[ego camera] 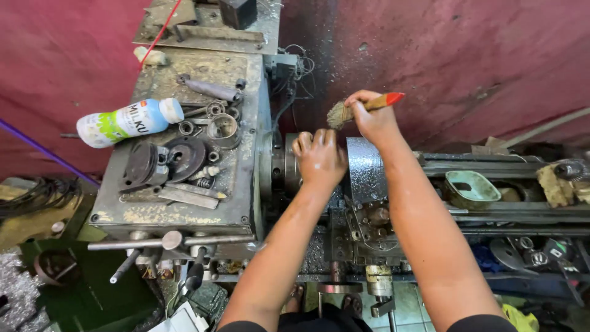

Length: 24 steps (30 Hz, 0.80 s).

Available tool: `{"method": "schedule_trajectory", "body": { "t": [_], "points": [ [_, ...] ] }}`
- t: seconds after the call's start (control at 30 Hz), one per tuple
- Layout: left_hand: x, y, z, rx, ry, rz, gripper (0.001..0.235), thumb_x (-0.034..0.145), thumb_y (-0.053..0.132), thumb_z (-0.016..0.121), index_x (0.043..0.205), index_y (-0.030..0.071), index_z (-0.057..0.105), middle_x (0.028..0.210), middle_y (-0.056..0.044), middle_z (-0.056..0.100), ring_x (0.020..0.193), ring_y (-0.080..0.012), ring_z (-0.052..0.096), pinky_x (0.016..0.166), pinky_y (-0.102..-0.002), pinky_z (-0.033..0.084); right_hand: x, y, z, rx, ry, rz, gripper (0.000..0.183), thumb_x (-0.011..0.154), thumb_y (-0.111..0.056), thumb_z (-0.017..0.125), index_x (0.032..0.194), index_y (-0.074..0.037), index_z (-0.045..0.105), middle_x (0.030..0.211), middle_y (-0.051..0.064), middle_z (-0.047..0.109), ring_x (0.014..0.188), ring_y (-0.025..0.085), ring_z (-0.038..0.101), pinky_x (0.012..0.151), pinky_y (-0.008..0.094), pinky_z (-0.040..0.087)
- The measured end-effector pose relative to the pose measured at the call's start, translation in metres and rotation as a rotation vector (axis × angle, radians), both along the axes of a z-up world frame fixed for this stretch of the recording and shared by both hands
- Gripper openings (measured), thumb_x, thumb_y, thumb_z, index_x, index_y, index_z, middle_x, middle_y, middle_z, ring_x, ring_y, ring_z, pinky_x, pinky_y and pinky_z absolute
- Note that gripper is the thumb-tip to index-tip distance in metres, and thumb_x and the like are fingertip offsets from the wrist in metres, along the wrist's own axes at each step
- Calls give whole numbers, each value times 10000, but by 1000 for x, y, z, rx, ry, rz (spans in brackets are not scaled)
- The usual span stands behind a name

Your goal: Cleaning metal shavings from a lathe using a brush and adjusting the workpiece

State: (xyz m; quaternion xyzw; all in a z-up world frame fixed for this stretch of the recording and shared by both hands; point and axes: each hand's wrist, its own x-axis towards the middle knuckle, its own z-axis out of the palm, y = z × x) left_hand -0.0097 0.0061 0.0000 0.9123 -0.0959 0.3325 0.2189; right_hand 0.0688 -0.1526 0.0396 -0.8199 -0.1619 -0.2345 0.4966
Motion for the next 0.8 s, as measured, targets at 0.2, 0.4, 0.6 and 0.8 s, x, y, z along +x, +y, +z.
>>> {"method": "schedule_trajectory", "body": {
  "t": [0.2, 0.4, 0.6, 0.8],
  "points": [
    [-48, 9, -35, 29, -280, 63, 400, 645, 283, 703, 1043, 312, 678, 1150, 70, 675, 876, -255, 573, 831, -456, 438, -27, 25, 23, 14, 120, 231, 111, 851, -105, 687, 939, -113, 755, 724, 100, 698, 708, 134, 627, 660, 319, 508],
    [-113, 27, -30, 58, -152, -39, 529, 688, 406, 698, 1189, 241, 669, 1239, 1, 654, 808, -269, 562, 748, -449, 440, -64, 77, 27, -134, 338, 714, 196, 808, -215, 842, 960, -98, 807, 845, 153, 786, 756, 250, 737, 733, 381, 603],
    [-143, 40, -39, 48, 2, -168, 531, 768, 349, 706, 1264, 176, 635, 1347, -78, 620, 832, -260, 606, 785, -436, 482, -44, 69, 5, -160, 159, 521, 162, 812, -171, 839, 955, -103, 808, 845, 137, 781, 808, 286, 757, 769, 388, 607],
    [-147, 41, -72, 32, -43, -184, 551, 740, 335, 701, 1272, 205, 634, 1378, -47, 613, 847, -251, 600, 785, -443, 487, -47, 64, 16, -159, -7, 454, 155, 878, -280, 801, 964, -151, 798, 889, 55, 785, 846, 238, 741, 832, 353, 574]
  ]
}}
